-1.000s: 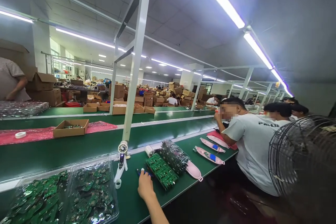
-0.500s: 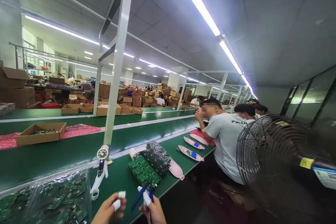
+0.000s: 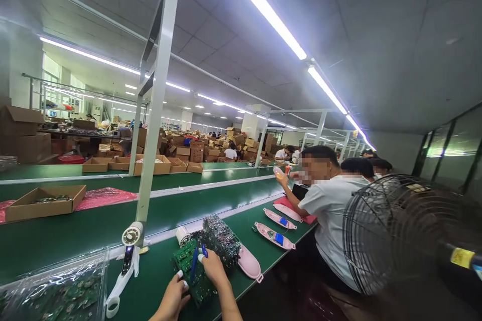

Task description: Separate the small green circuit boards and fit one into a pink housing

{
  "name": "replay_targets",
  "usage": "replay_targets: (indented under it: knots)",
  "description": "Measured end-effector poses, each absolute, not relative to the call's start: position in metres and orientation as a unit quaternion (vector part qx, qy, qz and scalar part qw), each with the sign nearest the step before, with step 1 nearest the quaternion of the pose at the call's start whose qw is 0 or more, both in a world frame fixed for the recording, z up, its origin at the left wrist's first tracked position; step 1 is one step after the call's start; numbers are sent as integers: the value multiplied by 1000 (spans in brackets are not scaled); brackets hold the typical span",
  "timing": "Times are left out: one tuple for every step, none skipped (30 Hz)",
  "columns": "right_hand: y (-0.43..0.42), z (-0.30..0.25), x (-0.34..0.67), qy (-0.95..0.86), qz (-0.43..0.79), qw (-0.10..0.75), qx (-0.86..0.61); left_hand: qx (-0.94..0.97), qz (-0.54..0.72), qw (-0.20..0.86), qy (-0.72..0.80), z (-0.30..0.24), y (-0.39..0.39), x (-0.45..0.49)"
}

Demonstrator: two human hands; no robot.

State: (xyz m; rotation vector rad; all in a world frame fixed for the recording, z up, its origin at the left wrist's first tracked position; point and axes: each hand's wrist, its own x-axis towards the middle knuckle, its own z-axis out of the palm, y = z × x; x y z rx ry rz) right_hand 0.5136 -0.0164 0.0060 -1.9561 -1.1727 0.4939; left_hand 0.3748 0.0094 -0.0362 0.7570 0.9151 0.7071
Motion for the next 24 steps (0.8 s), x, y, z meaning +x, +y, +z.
replay_targets:
  knots:
    - [-15,4,514,-454,198,404,-769,335,326,778,421,-35,9,375]
    - [-15,1,515,-444,201,419,-766,322,325,785,417,-34,8,375]
    - [-15,0,516,-434,200,433,-764,309,326,793,412,-32,7,374]
    - [-16,-1,516,-422,198,451,-761,296,328,798,409,-29,6,373]
    - [-17,0,517,-410,196,471,-756,282,330,803,408,-27,6,372]
    - [-18,1,517,-398,193,495,-748,268,332,805,412,-23,5,370]
    - [-19,3,517,-385,192,520,-737,253,335,806,417,-20,4,368]
    - [-20,7,516,-374,194,548,-723,240,340,806,421,-15,4,366]
    - [-22,12,515,-365,198,575,-705,229,347,805,423,-11,3,363]
    - [-25,18,513,-357,206,602,-684,223,358,804,419,-6,2,359]
    - [-29,24,509,-350,217,628,-661,221,374,802,411,0,2,356]
    - [-33,31,504,-343,232,651,-636,223,389,800,399,5,1,352]
    - [-38,38,498,-337,249,673,-610,230,403,798,383,11,1,347]
    - [-45,43,491,-331,266,691,-585,240,412,799,367,16,1,342]
    - [-53,47,482,-327,278,705,-565,253,416,800,350,19,1,337]
    - [-61,50,474,-318,292,721,-542,268,416,803,333,22,1,331]
    - [-71,50,465,-301,315,737,-516,284,413,805,317,23,1,325]
    - [-81,48,458,-278,349,753,-484,298,410,807,303,23,1,319]
    - [-91,43,452,-251,392,766,-443,312,408,807,291,21,2,312]
    - [-102,37,447,-224,440,775,-395,323,407,807,283,18,2,305]
    - [-113,29,443,-202,484,779,-343,332,405,805,278,14,2,298]
    - [-124,20,441,-190,516,780,-297,339,401,804,278,9,2,289]
    - [-135,11,440,-188,529,785,-264,345,398,803,279,4,3,281]
    - [-146,2,438,-186,527,794,-239,350,398,801,280,-1,3,271]
